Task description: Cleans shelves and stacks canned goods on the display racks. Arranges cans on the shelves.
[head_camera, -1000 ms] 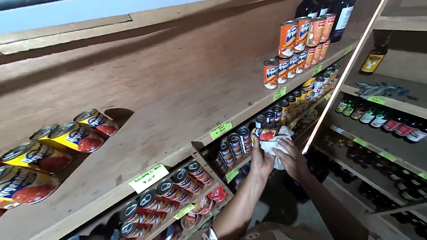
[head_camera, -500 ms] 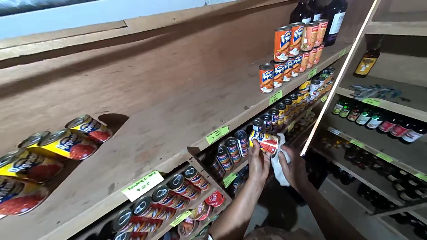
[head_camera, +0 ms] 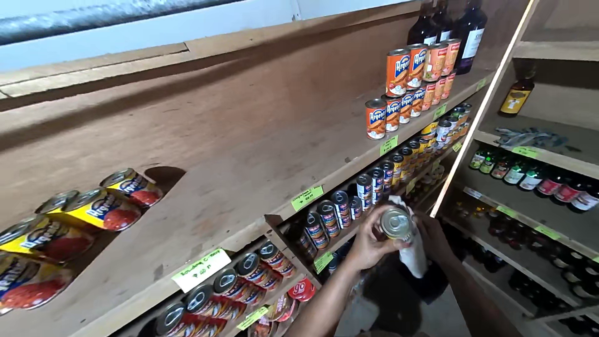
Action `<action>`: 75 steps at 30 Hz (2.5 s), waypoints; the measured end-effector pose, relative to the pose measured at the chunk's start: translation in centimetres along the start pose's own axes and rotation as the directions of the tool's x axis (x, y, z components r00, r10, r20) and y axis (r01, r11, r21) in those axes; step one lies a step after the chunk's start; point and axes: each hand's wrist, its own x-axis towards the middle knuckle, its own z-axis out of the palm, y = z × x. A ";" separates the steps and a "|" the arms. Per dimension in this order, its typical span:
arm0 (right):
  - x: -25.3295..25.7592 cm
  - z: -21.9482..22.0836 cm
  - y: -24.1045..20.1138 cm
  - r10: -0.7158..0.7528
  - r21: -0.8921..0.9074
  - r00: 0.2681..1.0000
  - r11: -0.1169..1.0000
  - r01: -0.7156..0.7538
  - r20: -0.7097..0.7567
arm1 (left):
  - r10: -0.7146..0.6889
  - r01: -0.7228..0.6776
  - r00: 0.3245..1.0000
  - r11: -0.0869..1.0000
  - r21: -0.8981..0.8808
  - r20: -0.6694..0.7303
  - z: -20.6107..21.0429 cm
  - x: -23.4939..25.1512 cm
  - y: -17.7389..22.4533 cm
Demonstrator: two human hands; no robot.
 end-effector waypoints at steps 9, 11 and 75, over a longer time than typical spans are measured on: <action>-2.3 0.6 3.1 0.309 0.001 0.926 0.948 -0.317 0.217 | 0.056 0.070 0.967 0.878 0.474 -0.247 -6.6 15.1 8.7; -2.6 1.3 3.6 0.249 0.077 0.954 0.961 -0.264 0.170 | -0.036 0.159 0.965 0.867 0.472 -0.260 -7.7 18.1 7.8; 0.9 8.9 -6.1 -0.230 0.483 0.838 0.874 -0.046 0.495 | 0.586 0.454 0.608 0.297 0.840 -0.536 -22.4 -14.6 24.0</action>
